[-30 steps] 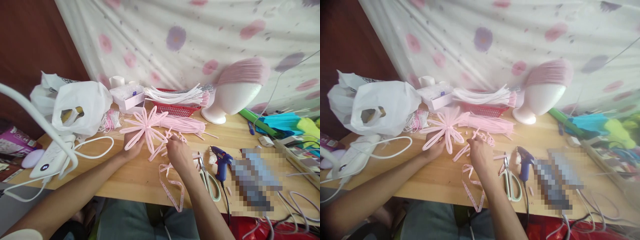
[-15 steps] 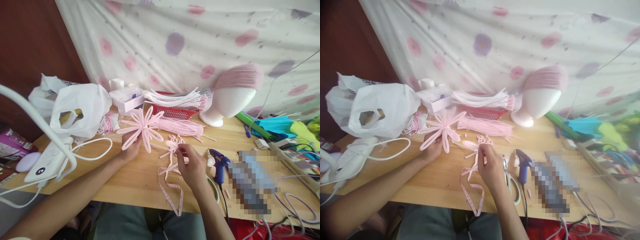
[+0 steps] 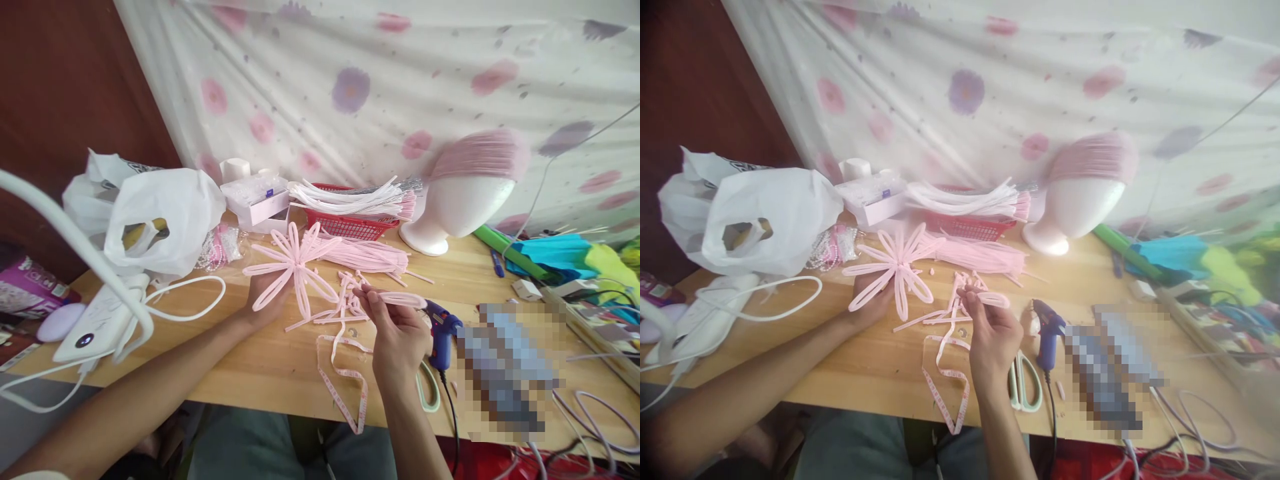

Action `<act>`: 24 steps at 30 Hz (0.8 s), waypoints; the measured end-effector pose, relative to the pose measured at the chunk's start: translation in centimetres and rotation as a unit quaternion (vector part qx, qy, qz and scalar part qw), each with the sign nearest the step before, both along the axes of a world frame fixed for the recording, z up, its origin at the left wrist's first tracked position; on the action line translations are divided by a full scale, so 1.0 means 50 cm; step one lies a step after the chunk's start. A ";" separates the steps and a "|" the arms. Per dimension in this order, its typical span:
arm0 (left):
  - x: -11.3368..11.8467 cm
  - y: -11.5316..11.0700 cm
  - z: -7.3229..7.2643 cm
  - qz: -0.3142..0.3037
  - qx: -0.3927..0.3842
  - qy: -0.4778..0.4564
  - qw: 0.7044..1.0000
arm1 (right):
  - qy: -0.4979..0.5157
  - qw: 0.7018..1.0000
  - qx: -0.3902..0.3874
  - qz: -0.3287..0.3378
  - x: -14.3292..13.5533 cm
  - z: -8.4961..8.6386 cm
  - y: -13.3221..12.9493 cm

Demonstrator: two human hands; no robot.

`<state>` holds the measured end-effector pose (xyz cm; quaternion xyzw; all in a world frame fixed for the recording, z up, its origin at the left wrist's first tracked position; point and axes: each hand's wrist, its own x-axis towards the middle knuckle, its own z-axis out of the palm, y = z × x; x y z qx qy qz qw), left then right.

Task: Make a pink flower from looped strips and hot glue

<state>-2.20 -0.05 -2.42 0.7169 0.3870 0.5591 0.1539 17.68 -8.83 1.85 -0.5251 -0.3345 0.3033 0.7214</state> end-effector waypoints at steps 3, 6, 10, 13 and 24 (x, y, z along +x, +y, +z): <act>-0.002 0.002 -0.002 0.002 0.005 0.003 1.000 | -0.035 0.999 -0.020 -0.008 0.003 -0.009 -0.005; -0.001 0.001 -0.002 -0.014 0.000 0.004 1.000 | -0.043 0.998 -0.034 -0.015 0.008 -0.015 -0.009; 0.000 -0.002 0.001 -0.024 -0.001 0.011 1.000 | 0.043 0.999 -0.020 -0.007 0.012 -0.012 -0.007; 0.000 -0.003 0.000 -0.022 -0.003 0.016 1.000 | 0.088 0.996 -0.005 -0.018 0.013 0.006 0.000; 0.001 -0.001 -0.004 -0.022 0.030 0.005 0.999 | 0.012 0.999 -0.001 -0.046 0.032 0.037 0.044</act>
